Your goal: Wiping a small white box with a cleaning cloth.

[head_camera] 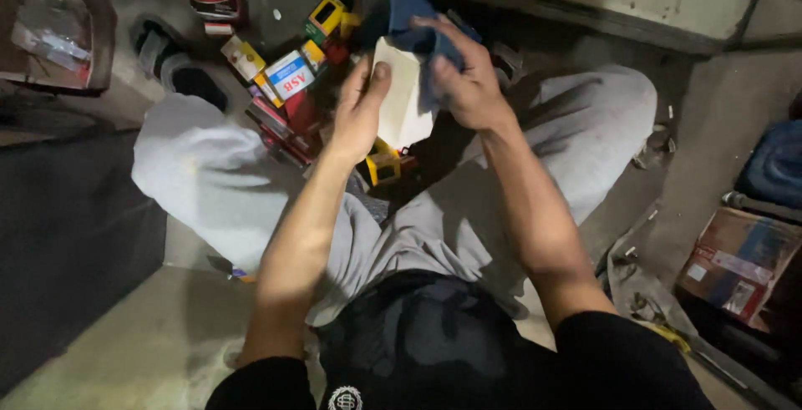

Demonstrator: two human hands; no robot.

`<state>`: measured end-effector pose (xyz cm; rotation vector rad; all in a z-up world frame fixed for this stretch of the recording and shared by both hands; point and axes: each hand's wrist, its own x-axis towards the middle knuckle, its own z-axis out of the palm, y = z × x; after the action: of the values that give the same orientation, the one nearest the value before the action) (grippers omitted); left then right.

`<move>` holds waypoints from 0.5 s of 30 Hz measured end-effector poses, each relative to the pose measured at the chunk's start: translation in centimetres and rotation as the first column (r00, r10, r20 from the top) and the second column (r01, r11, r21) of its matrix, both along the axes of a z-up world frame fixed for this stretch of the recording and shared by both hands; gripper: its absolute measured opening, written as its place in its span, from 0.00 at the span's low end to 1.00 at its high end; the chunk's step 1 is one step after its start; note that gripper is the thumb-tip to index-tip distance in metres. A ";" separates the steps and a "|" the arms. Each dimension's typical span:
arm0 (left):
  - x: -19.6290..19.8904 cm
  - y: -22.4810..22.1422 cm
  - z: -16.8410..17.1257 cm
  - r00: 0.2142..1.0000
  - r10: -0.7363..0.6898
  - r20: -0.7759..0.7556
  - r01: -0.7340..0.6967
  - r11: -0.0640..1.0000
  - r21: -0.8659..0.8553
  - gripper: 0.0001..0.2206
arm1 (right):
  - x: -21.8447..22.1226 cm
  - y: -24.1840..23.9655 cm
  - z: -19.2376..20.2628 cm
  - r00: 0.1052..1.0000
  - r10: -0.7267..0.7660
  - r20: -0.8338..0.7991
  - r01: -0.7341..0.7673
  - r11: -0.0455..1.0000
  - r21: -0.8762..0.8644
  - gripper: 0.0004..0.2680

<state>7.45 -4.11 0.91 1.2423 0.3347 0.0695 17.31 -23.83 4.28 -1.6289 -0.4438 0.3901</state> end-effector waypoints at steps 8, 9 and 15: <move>0.5 1.6 1.2 0.998 -0.050 -0.033 0.048 0.997 -0.068 0.13 | 0.7 2.8 6.1 0.863 0.394 0.317 -0.341 0.916 -0.211 0.23; 0.2 1.6 0.9 0.998 -0.051 -0.042 0.048 0.996 -0.071 0.13 | 0.2 2.9 5.2 0.866 0.393 0.308 -0.342 0.916 -0.209 0.23; -0.6 2.6 2.7 0.993 -0.109 0.047 0.112 0.992 -0.065 0.27 | -1.7 3.4 2.0 0.953 0.109 0.283 -0.053 0.979 -0.198 0.08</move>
<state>6.83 -1.47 3.65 1.1884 0.2281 -0.0099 15.61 -20.40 6.25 -1.8668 -0.7174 0.2572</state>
